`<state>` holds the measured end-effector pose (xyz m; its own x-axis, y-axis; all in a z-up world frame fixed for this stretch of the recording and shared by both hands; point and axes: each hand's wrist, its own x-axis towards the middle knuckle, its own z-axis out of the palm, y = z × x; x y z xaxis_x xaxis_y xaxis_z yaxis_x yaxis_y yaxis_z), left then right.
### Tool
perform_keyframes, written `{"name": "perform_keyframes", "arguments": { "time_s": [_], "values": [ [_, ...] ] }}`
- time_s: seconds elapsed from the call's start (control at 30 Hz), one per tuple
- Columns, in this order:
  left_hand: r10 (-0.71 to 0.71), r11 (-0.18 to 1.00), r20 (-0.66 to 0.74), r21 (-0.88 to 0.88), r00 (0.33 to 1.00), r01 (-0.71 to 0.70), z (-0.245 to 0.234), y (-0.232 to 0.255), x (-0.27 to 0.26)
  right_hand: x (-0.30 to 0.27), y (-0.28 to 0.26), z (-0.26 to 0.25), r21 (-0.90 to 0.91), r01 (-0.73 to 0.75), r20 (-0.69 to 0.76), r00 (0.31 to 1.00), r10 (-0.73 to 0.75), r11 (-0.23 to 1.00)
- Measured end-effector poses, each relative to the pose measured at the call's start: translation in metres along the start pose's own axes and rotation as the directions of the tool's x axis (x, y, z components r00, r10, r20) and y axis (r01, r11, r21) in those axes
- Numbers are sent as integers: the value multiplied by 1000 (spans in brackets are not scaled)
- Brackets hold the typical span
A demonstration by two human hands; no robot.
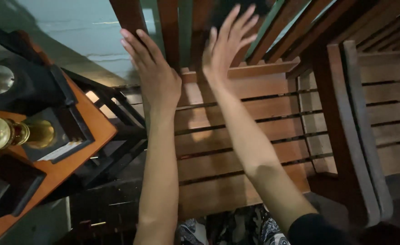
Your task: The recorder is seen sanding a wooden bench using a piece of sandpaper.
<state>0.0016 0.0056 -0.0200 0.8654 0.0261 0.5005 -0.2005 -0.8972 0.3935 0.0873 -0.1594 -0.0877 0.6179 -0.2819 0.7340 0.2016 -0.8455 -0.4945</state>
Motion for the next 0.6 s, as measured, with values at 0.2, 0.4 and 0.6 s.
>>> {"name": "perform_keyframes", "arguments": {
  "time_s": [0.2,0.4,0.6],
  "values": [
    [4,999,-27,33,1000,-3,0,3,4,9,9,-8,-112,230,-66,969,-238,967],
    [-32,998,19,49,999,31,1,2,3,-67,71,-14,-187,386,404,869,-287,903],
    [-44,999,-25,10,999,44,8,-3,3,-10,14,-16,-57,229,153,964,-218,972]
  ]
}}
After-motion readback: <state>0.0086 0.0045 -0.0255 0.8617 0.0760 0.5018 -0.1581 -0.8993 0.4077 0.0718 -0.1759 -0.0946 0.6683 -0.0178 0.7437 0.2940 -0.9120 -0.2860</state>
